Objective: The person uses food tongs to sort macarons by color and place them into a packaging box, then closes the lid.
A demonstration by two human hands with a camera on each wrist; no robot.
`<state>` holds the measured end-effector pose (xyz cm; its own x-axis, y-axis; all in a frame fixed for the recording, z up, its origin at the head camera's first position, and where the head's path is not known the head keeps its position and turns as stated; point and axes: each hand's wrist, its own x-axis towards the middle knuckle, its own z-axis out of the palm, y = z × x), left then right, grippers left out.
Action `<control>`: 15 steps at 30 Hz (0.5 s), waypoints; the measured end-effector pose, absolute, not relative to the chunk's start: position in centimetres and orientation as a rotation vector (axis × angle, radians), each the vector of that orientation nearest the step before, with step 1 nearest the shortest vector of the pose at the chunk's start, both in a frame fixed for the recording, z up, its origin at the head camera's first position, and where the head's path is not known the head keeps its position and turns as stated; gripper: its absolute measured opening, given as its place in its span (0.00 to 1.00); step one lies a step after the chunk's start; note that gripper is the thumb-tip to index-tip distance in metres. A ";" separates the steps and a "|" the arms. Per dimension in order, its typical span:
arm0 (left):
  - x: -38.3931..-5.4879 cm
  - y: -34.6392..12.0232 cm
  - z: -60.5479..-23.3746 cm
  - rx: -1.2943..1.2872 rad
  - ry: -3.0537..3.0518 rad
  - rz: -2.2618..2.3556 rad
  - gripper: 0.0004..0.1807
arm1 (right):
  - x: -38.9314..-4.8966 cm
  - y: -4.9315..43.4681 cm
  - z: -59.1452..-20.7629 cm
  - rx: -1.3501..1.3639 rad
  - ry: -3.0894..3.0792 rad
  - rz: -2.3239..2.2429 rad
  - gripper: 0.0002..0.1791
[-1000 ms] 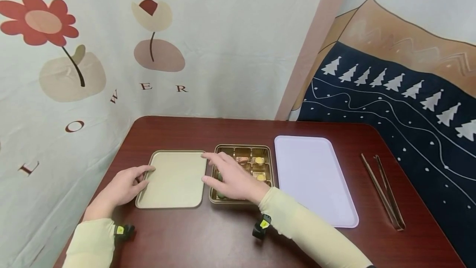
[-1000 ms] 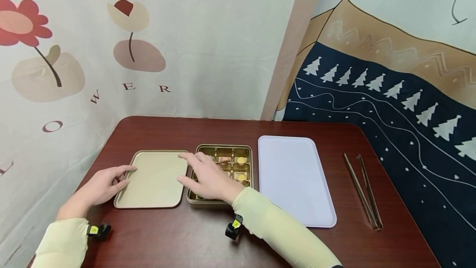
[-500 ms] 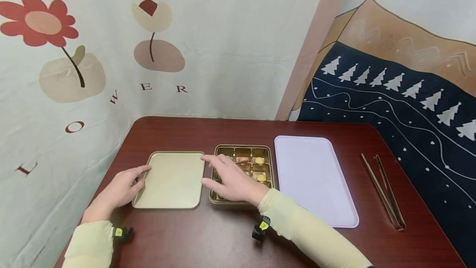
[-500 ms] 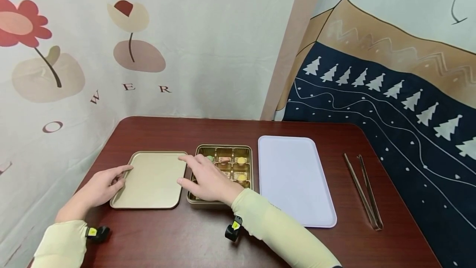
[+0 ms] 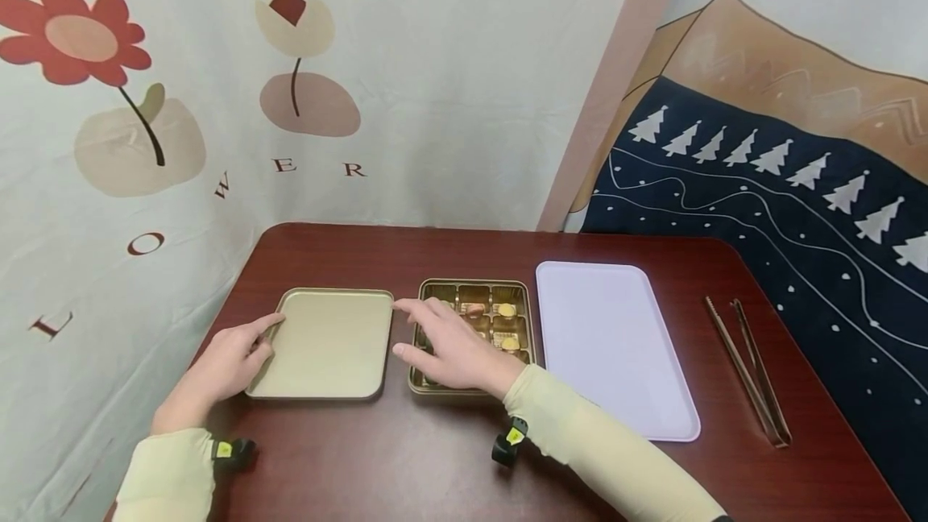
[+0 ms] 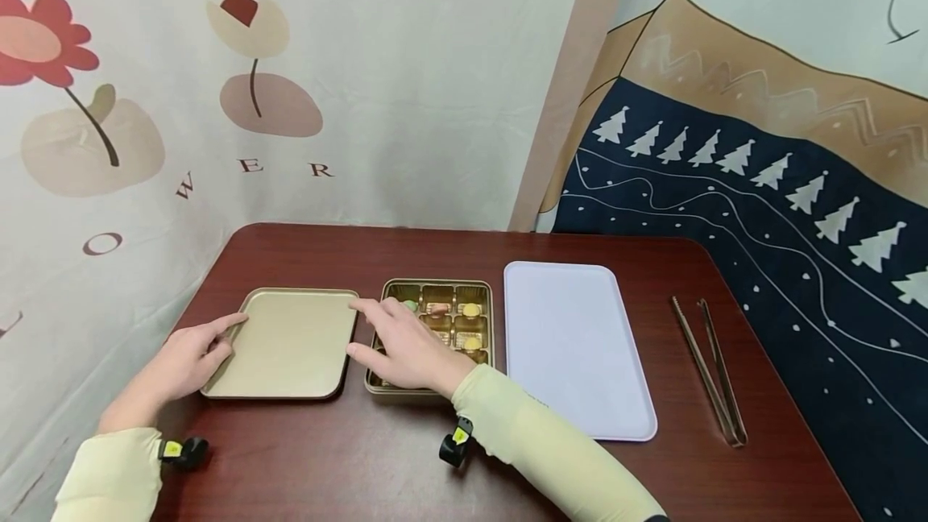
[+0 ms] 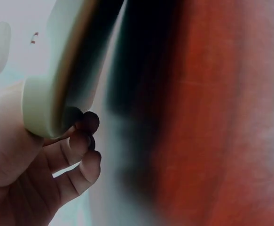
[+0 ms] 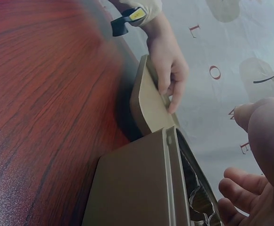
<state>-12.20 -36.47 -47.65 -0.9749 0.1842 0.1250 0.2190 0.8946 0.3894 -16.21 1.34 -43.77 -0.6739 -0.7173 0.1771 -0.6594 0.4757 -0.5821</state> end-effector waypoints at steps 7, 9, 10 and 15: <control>-12.2 -37.0 -45.8 -0.364 -2.837 -0.576 0.24 | -16.2 1.2 -43.8 -1.200 2.622 -0.969 0.34; -12.2 -37.1 -45.3 -0.367 -2.816 -0.569 0.24 | -16.2 1.2 -43.8 -1.199 2.617 -0.977 0.33; -12.2 -37.1 -45.1 -0.367 -2.811 -0.566 0.24 | -16.2 1.2 -43.8 -1.199 2.614 -0.982 0.33; -12.0 -36.4 -44.0 -0.367 -2.811 -0.567 0.23 | -16.2 1.3 -44.0 -1.202 2.611 -1.005 0.34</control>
